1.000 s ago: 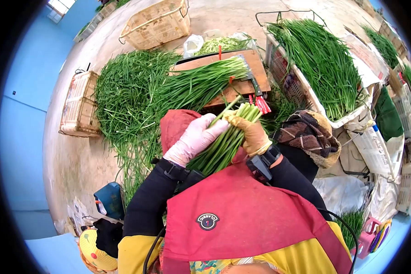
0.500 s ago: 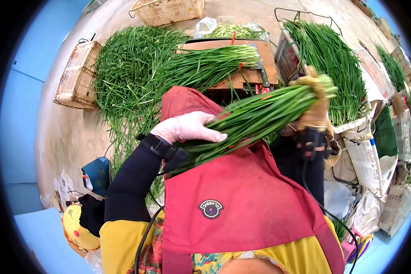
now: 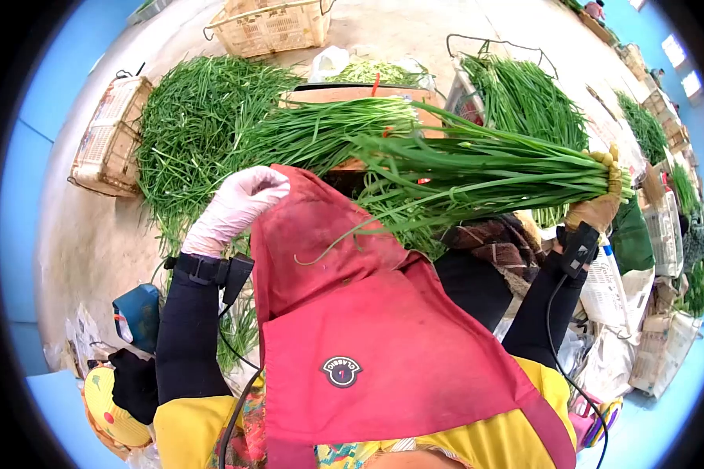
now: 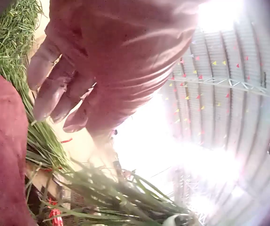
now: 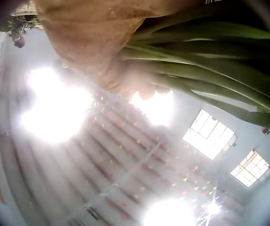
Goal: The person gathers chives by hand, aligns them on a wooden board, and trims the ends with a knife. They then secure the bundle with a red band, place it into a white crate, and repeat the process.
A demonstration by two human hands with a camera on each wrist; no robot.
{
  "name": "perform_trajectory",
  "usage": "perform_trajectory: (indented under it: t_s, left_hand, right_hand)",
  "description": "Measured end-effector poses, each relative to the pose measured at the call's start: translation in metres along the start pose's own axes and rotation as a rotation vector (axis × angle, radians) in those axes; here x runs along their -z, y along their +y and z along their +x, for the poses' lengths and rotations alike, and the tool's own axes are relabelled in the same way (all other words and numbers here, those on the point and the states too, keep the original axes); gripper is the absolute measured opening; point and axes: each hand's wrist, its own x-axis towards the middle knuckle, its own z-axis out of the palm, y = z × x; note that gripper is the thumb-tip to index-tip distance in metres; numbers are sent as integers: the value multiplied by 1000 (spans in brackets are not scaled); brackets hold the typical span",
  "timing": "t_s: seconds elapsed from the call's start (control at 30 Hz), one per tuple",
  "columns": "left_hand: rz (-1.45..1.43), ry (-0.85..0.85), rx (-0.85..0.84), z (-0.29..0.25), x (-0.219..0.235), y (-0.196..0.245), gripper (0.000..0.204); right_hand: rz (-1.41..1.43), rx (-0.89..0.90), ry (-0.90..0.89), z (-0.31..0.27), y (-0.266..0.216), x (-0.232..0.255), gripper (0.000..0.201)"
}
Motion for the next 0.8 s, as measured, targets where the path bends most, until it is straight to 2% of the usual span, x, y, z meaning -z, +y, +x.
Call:
perform_trajectory:
  t_s: [0.17,0.2,0.27,0.3,0.4,0.47,0.57,0.63,0.67,0.73,0.8]
  left_hand:
    - [-141,8,-193,13,-28,27,13]
    - [-115,-13,-345,23,-38,26,14]
    - [113,-60,-508,31,-59,49,17]
    - [111,-106,-476,32,-73,61,20]
    - [81,-213,-336,41,-110,80,26]
    - [223,-176,-460,53,-125,74,25]
    - [136,-156,-486,53,-133,71,20]
    - [67,-78,-536,52,-126,68,16]
    - [146,-79,-558,54,-119,66,13]
    - [-166,-241,-339,46,-104,71,11]
    - [-320,-258,-283,39,-91,79,7]
  right_hand:
    - [-8,-12,-47,-3,5,-7,36]
    - [-8,-13,-50,-6,7,-13,36]
    - [-35,21,-105,-13,17,-30,38]
    - [-60,54,-56,-17,23,-39,41]
    - [-23,0,-111,-26,33,-57,45]
    - [-17,5,-141,-29,40,-64,43]
    - [-13,0,-120,-36,48,-73,42]
    - [-60,-5,-145,-39,50,-77,37]
    - [-72,-12,-156,-40,51,-81,35]
    - [-135,-13,-126,-44,55,-84,34]
    - [-216,43,-110,-47,66,-82,36]
